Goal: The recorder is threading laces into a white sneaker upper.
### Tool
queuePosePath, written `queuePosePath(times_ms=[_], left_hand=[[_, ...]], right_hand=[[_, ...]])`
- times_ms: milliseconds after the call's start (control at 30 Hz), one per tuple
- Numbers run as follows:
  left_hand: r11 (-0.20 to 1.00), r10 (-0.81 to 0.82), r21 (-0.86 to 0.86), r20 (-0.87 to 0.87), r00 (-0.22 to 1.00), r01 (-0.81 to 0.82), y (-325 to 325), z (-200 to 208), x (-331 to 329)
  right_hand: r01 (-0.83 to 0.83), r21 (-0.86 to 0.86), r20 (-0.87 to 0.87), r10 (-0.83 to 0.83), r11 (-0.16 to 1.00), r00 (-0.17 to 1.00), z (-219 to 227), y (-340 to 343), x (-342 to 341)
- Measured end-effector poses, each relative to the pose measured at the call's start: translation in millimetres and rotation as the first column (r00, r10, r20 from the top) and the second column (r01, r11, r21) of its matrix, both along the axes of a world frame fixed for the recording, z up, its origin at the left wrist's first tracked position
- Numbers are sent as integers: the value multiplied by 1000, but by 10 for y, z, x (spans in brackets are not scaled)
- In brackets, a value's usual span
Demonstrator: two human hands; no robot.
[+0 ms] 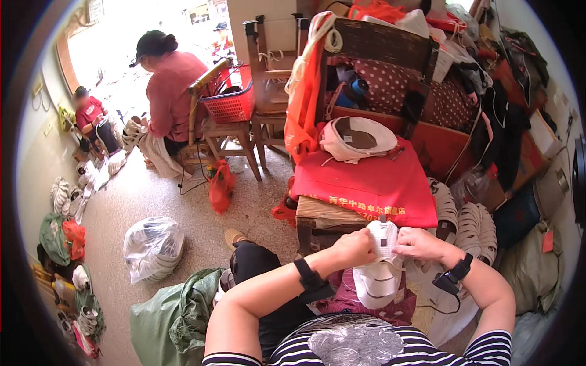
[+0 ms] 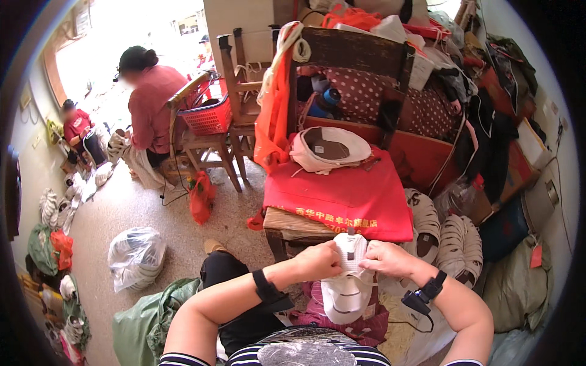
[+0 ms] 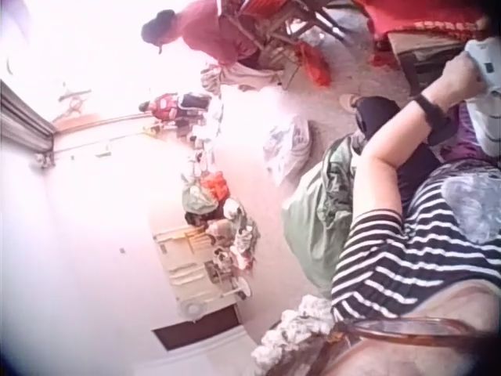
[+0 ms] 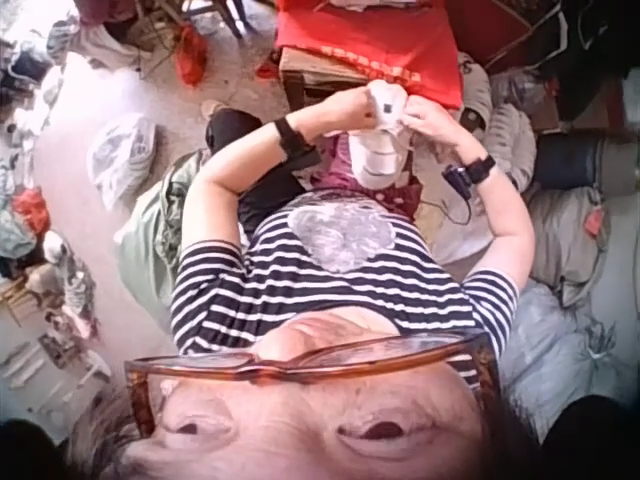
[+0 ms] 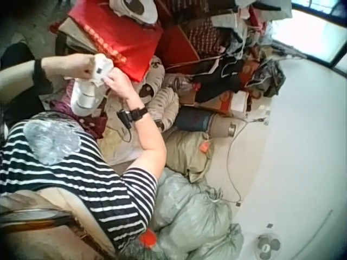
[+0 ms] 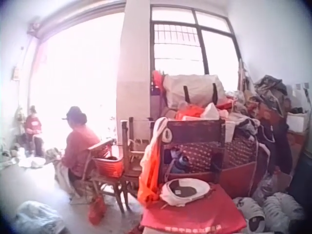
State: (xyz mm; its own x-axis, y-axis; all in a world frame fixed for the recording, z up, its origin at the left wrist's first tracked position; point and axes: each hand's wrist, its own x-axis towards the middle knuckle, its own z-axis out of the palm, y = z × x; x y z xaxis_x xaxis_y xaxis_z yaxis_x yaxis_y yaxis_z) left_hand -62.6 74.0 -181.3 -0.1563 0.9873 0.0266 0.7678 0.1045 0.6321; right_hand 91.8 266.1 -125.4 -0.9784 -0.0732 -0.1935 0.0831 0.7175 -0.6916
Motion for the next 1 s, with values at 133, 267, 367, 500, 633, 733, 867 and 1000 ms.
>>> queuePosePath(times_ms=[133, 267, 367, 500, 633, 733, 867, 1000], left_hand=[[953, 195, 182, 245, 950, -242, -103, -129, 105], [886, 291, 196, 470, 833, -420, -101, -188, 270], [847, 291, 203, 598, 747, -492, -70, -154, 383], [627, 144, 612, 516, 844, -481, -136, 654, 281], [512, 236, 753, 340, 910, -414, -113, 947, 94], [516, 287, 671, 451, 845, -533, -25, 754, 93], [622, 267, 528, 551, 791, -578, 19, 634, 48], [940, -78, 252, 814, 575, -229, -97, 650, -69]], right_hand=[[106, 88, 39, -109, 990, 993, -64, -69, -59], [379, -10, -74, -379, 925, 922, -251, -198, 71], [554, -336, -30, -596, 762, 802, -293, -352, 158], [353, -665, -14, -484, 658, 875, 476, -658, 86], [160, -670, -199, -383, 725, 902, 918, -800, -160], [218, -815, 55, -302, 537, 952, 664, -756, -290], [233, -859, 109, -282, 455, 953, 623, -764, -268], [-94, -772, -288, -214, 629, 933, 1401, -833, -353]])
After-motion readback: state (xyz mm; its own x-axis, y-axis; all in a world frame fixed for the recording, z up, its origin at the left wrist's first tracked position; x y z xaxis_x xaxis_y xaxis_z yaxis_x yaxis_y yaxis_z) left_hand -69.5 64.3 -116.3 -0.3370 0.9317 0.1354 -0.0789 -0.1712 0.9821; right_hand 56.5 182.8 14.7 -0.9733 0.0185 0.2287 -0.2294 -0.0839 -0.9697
